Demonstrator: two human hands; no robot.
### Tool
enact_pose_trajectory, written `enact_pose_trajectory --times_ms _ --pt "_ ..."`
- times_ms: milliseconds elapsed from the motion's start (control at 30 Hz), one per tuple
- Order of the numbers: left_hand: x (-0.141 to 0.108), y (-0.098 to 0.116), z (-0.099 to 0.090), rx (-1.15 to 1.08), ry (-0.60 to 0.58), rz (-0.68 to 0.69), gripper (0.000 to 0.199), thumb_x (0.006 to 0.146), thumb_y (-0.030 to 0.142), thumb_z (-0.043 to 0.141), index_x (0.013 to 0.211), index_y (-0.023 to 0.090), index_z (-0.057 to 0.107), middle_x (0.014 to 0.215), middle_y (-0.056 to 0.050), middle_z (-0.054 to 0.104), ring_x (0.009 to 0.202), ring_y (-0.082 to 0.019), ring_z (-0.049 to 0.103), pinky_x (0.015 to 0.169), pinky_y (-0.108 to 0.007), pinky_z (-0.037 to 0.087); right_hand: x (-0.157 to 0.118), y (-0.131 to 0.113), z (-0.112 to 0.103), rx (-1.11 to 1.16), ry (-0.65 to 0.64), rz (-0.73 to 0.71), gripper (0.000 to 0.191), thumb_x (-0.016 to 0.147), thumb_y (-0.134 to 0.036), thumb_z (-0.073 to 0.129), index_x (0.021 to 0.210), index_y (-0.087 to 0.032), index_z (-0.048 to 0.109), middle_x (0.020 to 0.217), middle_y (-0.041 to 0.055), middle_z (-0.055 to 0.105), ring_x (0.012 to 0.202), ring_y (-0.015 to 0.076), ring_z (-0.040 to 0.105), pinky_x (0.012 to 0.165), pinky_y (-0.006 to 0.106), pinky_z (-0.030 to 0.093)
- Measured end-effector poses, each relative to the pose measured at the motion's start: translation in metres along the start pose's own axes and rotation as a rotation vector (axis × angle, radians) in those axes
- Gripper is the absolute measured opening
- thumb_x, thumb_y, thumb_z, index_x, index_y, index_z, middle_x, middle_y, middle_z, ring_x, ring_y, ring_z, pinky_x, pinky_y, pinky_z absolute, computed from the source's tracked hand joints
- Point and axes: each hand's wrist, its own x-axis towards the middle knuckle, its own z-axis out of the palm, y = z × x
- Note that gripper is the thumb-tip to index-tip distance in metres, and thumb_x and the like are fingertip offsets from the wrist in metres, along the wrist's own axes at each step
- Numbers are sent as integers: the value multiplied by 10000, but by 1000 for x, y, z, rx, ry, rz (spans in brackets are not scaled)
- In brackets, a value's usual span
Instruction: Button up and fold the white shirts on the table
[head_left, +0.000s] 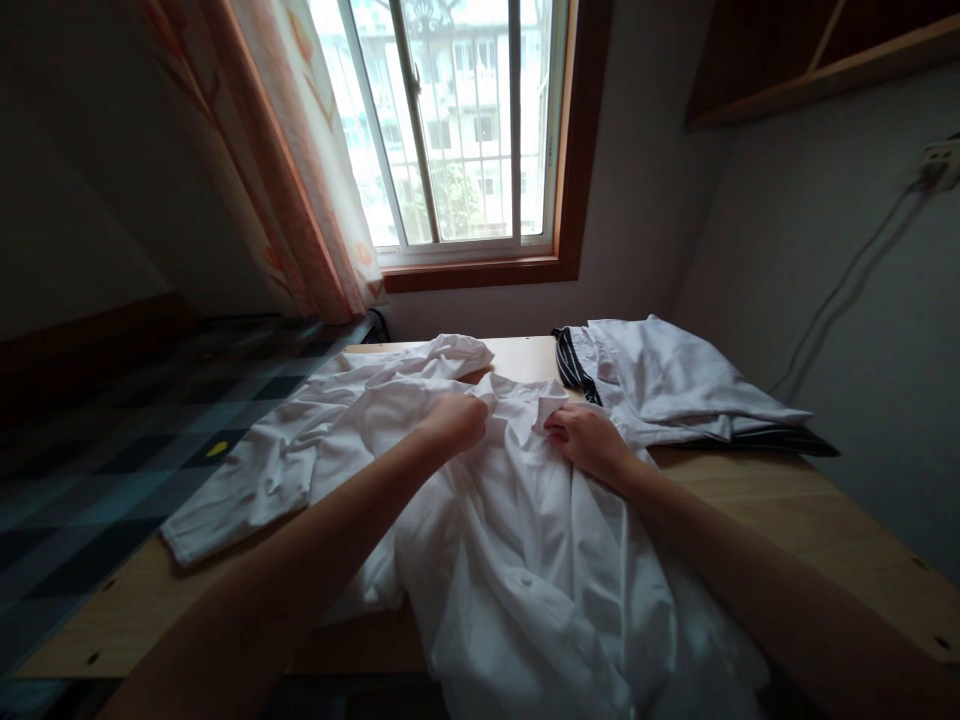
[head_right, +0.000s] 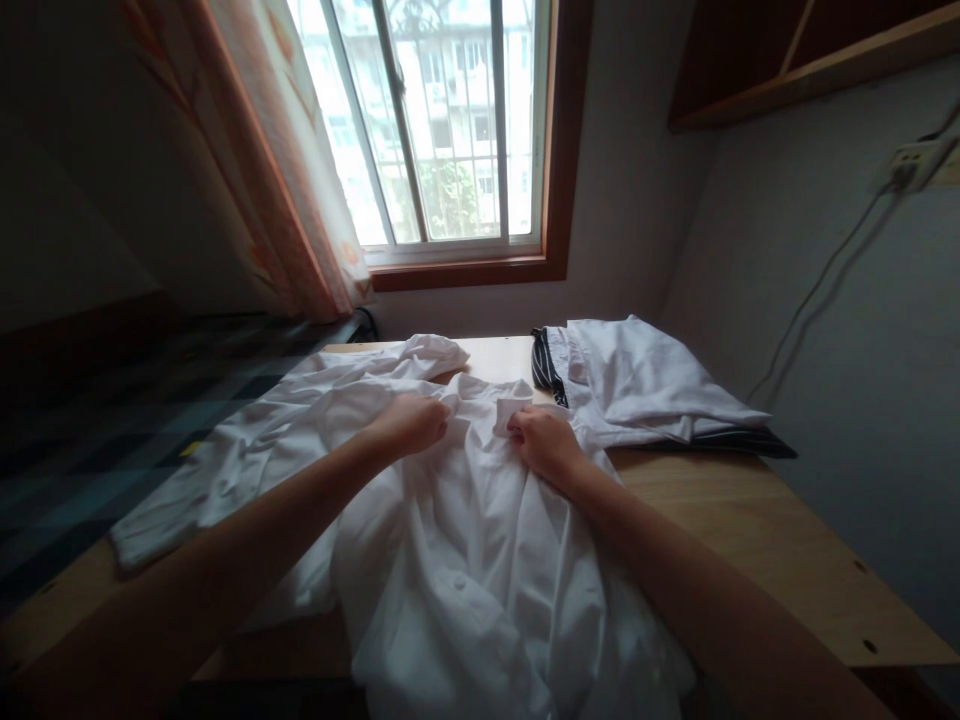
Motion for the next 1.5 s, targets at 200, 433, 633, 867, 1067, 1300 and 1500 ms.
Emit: enact_pose_trajectory --times_ms 200,433,633,867,1067,1300,1500 --pt "43 11 4 -791 -32 -149 192 865 215 565 679 170 549 601 -22 646 606 -153 657 588 -227 497 2 -2 -6 -14 46 78 154 900 -193 582 862 -175 730 995 90 700 857 187 639 739 261 425" --pt "59 20 33 -813 199 -62 281 952 302 489 737 173 615 706 -34 667 716 -171 658 739 -295 536 6 14 -1 63 147 106 195 910 -193 567 753 -162 679 861 75 666 795 168 603 711 251 401" --pt "16 8 67 -278 432 -6 262 974 293 476 1050 178 699 1112 -119 710 1114 -272 612 1016 -436 464 1 10 -2 97 50 102 184 897 -295 611 787 -177 700 835 53 673 775 177 606 705 267 409" --pt "-32 -12 105 -251 401 109 428 1002 376 456 1355 185 606 1410 -137 599 1334 -286 519 1149 -494 385 -9 1 3 -43 -27 -25 279 836 -239 666 1101 -175 725 1161 128 669 1113 262 588 982 343 409" --pt "-65 -25 97 -291 246 160 471 1004 412 446 1436 251 544 1491 -83 539 1417 -263 440 1187 -478 350 -10 1 4 -63 -50 -43 306 846 -176 622 1135 -172 720 1202 134 658 1172 263 564 1024 351 393" --pt "-90 -30 88 -276 146 236 499 989 423 486 1469 290 506 1554 -72 463 1468 -267 368 1206 -474 313 -8 8 5 -26 -59 -101 314 811 -125 625 1106 -159 728 1174 130 677 1149 248 577 1031 353 393" --pt "-87 -26 76 -267 115 237 495 978 454 496 1429 257 547 1522 -90 500 1430 -291 411 1180 -486 328 -5 12 2 4 -64 -147 310 795 -95 614 1071 -156 740 1149 118 695 1114 240 600 1002 342 414"
